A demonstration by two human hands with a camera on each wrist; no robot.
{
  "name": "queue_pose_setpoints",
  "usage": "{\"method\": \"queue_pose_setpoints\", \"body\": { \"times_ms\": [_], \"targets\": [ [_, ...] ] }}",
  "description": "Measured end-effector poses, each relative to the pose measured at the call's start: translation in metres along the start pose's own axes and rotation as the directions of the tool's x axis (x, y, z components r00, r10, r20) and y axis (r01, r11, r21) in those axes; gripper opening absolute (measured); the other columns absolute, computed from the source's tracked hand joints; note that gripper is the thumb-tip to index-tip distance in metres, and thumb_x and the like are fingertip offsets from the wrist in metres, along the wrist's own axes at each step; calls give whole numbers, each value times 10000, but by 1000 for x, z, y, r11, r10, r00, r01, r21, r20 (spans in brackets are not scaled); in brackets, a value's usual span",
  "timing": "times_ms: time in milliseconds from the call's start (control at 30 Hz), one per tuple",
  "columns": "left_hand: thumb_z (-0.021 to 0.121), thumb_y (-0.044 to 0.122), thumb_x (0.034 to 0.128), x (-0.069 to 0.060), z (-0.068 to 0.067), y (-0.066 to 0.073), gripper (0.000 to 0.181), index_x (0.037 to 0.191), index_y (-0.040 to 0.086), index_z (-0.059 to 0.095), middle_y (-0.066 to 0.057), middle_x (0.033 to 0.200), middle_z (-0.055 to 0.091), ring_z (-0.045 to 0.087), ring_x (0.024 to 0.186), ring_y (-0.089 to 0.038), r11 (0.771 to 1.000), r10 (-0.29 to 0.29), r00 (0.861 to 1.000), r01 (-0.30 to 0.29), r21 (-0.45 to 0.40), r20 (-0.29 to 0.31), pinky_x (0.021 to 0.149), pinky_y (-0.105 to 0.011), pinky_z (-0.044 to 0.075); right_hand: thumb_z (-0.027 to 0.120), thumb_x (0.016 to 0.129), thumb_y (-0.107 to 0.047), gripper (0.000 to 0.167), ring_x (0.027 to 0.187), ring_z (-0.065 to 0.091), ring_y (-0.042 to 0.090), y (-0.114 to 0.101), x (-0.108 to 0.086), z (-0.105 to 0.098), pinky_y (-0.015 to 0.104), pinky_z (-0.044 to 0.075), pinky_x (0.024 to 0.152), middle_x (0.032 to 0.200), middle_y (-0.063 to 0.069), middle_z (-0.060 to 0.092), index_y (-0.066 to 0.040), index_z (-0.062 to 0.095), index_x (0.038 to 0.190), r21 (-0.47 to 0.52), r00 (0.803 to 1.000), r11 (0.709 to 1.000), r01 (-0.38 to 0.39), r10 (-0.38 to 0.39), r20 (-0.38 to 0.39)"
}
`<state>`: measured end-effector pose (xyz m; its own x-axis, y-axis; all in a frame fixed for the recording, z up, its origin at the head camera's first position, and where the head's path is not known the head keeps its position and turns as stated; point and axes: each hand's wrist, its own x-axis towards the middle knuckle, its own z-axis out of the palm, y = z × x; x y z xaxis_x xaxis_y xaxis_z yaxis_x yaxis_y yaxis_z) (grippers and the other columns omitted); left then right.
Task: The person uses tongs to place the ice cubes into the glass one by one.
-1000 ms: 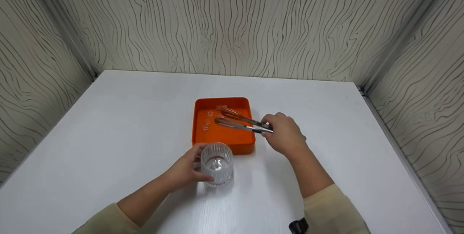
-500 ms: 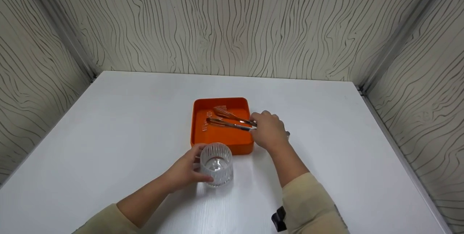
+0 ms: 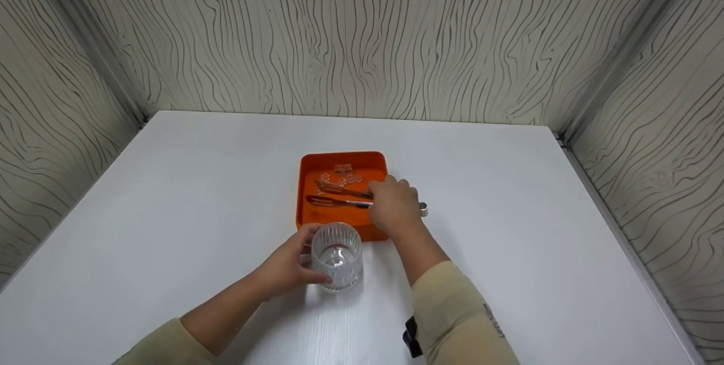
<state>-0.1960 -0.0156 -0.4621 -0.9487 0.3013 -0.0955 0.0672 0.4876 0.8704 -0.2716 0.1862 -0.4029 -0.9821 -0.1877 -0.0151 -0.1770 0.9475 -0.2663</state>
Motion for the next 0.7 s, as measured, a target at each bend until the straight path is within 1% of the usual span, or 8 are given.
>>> {"method": "queue_pose_setpoints", "body": {
  "times_ms": [133, 367, 433, 533, 700],
  "targets": [
    [848, 276, 607, 0, 1, 0, 781, 1249, 300, 404, 76, 1229, 487, 486, 1145, -186, 1000, 0, 1000, 0, 1, -2, 957, -432, 424, 658, 813, -128, 215, 844, 464, 274, -4, 2, 5, 412, 440, 750, 931, 78, 543, -133, 625, 1026, -23, 1000, 1000, -7, 7, 4],
    [849, 280, 601, 0, 1, 1, 783, 1243, 321, 403, 86, 1230, 485, 482, 1153, -184, 1000, -24, 1000, 24, 8, -2, 954, -422, 428, 660, 795, -113, 211, 857, 459, 278, -9, 5, 9, 431, 426, 752, 945, 81, 551, -139, 628, 1002, -19, 999, 999, -43, 43, 21],
    [850, 279, 599, -1, 1, 1, 784, 1242, 321, 402, 84, 1227, 484, 481, 1152, -184, 1000, -22, 1000, 22, 9, -3, 950, -422, 431, 659, 796, -114, 209, 857, 456, 278, -9, 6, 10, 435, 425, 748, 948, 79, 546, -141, 627, 1000, -21, 998, 999, -49, 50, 24],
    [848, 280, 603, -2, 0, 2, 780, 1240, 324, 400, 84, 1225, 483, 480, 1152, -185, 1000, -25, 1000, 25, 10, -4, 946, -424, 435, 657, 794, -116, 207, 848, 450, 278, -10, 7, 11, 427, 415, 731, 938, 77, 538, -143, 624, 997, -31, 998, 998, -50, 51, 20],
    [841, 265, 618, -2, -1, 2, 762, 1240, 302, 402, 80, 1216, 487, 478, 1155, -184, 1000, -10, 1000, 10, 6, 3, 955, -423, 427, 642, 801, -118, 201, 842, 448, 283, -11, 5, 13, 432, 410, 726, 930, 91, 526, -146, 613, 998, -68, 999, 997, -37, 38, 15]
  ]
}}
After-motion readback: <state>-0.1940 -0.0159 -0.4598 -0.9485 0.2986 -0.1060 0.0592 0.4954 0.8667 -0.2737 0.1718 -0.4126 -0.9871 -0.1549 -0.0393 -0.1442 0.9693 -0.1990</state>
